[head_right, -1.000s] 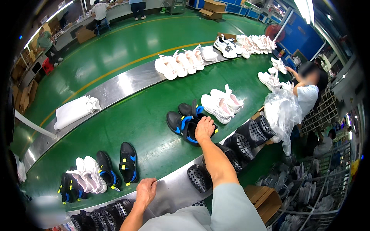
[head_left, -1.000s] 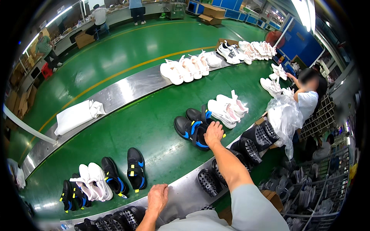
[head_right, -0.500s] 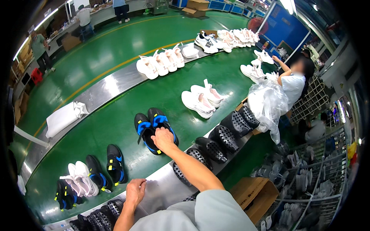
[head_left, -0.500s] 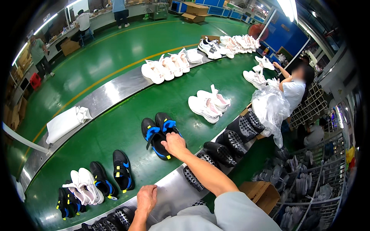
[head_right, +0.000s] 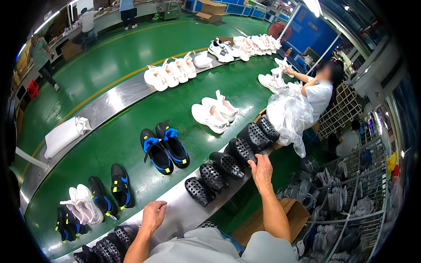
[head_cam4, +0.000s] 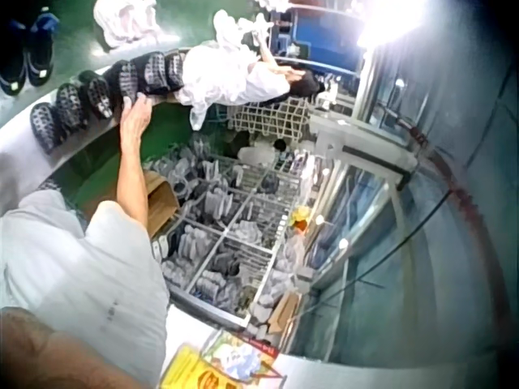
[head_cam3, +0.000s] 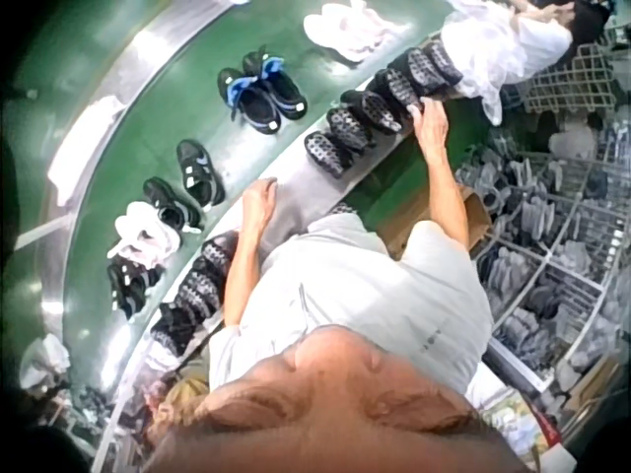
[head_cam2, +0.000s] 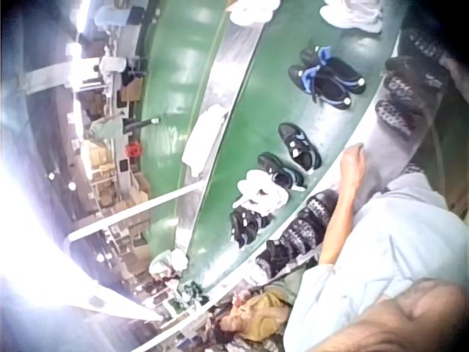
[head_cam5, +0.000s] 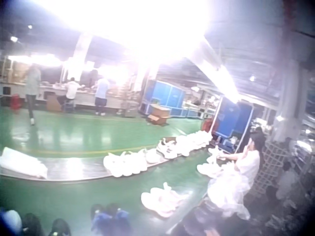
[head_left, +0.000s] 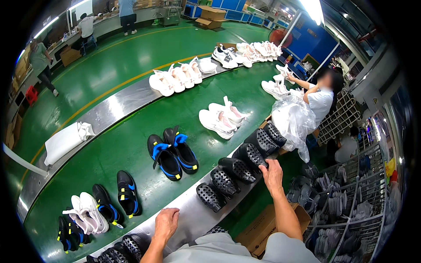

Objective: The person inserts black plastic shoe trees into white sneakers moving along a conveyor belt. The person picks up each shoe tree, places it inside a sneaker, and then moves to the next pair. The process is repeated for multiple pairs of sneakers.

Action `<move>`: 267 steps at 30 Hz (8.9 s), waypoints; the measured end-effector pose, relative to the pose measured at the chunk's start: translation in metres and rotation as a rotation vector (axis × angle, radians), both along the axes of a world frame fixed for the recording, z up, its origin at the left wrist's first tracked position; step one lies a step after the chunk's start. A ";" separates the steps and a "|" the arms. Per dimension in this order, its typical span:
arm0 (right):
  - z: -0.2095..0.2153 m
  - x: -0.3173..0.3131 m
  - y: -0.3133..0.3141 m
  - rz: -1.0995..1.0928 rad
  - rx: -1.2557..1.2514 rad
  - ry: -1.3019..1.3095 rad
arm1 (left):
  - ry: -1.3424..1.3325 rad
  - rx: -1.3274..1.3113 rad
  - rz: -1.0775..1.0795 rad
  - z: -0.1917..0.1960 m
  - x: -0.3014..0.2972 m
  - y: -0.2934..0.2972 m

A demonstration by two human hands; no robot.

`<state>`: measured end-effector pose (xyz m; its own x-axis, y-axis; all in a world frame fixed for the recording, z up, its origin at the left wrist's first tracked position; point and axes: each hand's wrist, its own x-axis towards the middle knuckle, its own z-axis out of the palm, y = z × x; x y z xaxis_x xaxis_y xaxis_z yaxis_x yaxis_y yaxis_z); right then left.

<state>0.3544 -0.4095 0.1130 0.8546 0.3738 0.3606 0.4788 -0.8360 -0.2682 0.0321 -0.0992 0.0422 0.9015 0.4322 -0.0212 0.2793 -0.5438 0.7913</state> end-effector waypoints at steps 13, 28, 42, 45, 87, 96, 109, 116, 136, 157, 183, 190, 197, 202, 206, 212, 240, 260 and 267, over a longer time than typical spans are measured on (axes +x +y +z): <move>0.046 0.005 -0.002 -0.027 0.223 0.020 | -0.026 -0.010 -0.007 0.000 0.017 -0.018; 0.037 -0.097 0.174 0.479 0.229 0.886 | -0.496 -1.631 0.151 0.015 0.125 0.015; -0.040 -0.043 0.213 0.404 0.127 1.179 | -0.438 -1.693 0.323 -0.039 0.149 0.042; -0.022 -0.007 0.219 0.426 -0.106 0.861 | -0.233 -0.682 0.479 -0.030 0.182 0.068; 0.071 0.009 0.074 -0.239 0.814 0.119 | -0.015 0.232 -0.030 -0.054 0.139 0.058; 0.041 0.005 0.002 -0.255 0.348 0.077 | -0.148 0.232 0.056 -0.038 0.119 0.037; -0.012 0.009 -0.015 -0.159 0.200 0.135 | -0.101 0.183 0.082 -0.029 0.086 0.020; -0.041 0.017 -0.018 -0.115 0.232 0.033 | -0.066 0.167 0.008 -0.031 0.082 0.004; 0.011 0.007 0.038 0.012 0.435 0.115 | 0.024 0.084 0.004 -0.026 0.062 -0.002; 0.004 -0.086 0.214 0.683 0.308 0.871 | 0.590 0.625 1.553 -0.028 -0.451 0.028; -0.068 -0.138 0.209 0.416 0.547 2.578 | -0.648 -1.324 0.515 -0.004 0.046 0.039; -0.028 -0.114 0.228 0.796 -0.359 0.976 | -0.470 -1.030 0.670 -0.037 0.076 0.063; -0.052 -0.074 0.267 0.691 -0.254 1.068 | -0.180 -0.011 0.803 -0.081 0.116 0.097; -0.085 -0.061 0.313 0.638 -0.451 0.832 | -0.331 0.373 0.693 -0.097 0.136 0.170; -0.107 -0.079 0.351 0.567 -0.472 0.554 | -0.026 0.153 0.429 -0.096 0.141 0.185; -0.170 -0.114 0.384 0.512 -0.318 0.447 | -0.076 0.105 0.435 -0.101 0.128 0.186; -0.168 -0.022 0.311 0.728 -0.509 0.207 | -0.251 -0.118 0.401 -0.102 0.129 0.137; -0.169 0.014 0.301 0.559 -0.466 0.205 | -0.125 0.058 0.568 -0.118 0.098 0.128; -0.189 0.004 0.305 0.716 -0.379 0.205 | -0.173 0.176 0.856 -0.139 0.097 0.123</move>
